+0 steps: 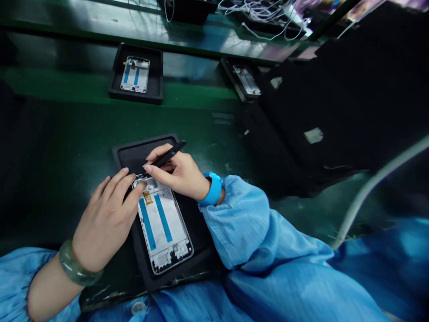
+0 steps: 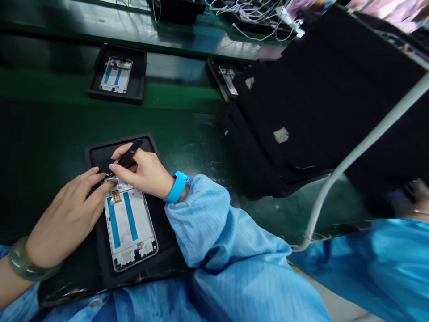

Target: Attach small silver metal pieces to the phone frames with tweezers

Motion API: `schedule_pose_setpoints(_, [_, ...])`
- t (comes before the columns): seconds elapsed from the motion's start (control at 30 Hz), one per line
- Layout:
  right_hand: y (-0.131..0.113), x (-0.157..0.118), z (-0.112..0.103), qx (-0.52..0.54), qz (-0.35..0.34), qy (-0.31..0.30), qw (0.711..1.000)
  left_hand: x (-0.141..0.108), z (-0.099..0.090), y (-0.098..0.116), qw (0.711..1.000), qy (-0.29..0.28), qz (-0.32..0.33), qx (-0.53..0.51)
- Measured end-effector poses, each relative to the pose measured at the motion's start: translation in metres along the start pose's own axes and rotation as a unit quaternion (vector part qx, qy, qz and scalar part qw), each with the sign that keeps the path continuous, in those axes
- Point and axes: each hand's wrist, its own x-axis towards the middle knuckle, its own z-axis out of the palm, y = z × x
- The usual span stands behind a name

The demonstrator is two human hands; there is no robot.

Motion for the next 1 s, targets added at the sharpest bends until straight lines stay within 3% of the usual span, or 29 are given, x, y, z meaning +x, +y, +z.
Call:
schedule_pose_setpoints(0.27, [0.0007, 0.0005, -0.0021, -0.054, -0.043, -0.008, 0.998, -0.0012, 0.0008, -0.0001, 1.000, -0.002, -0.004, -0.008])
schedule_pose_setpoints(0.8, [-0.0021, 0.0002, -0.0011, -0.113, -0.052, -0.017, 0.992, -0.0010, 0.0024, 0.0006, 1.000, 0.000, -0.009, -0.022])
schedule_pose_setpoints(1.0, [-0.0037, 0.0015, 0.0001, -0.130, -0.087, -0.006, 0.988, 0.0022, 0.0002, 0.0050, 0.998, 0.005, -0.040, -0.039])
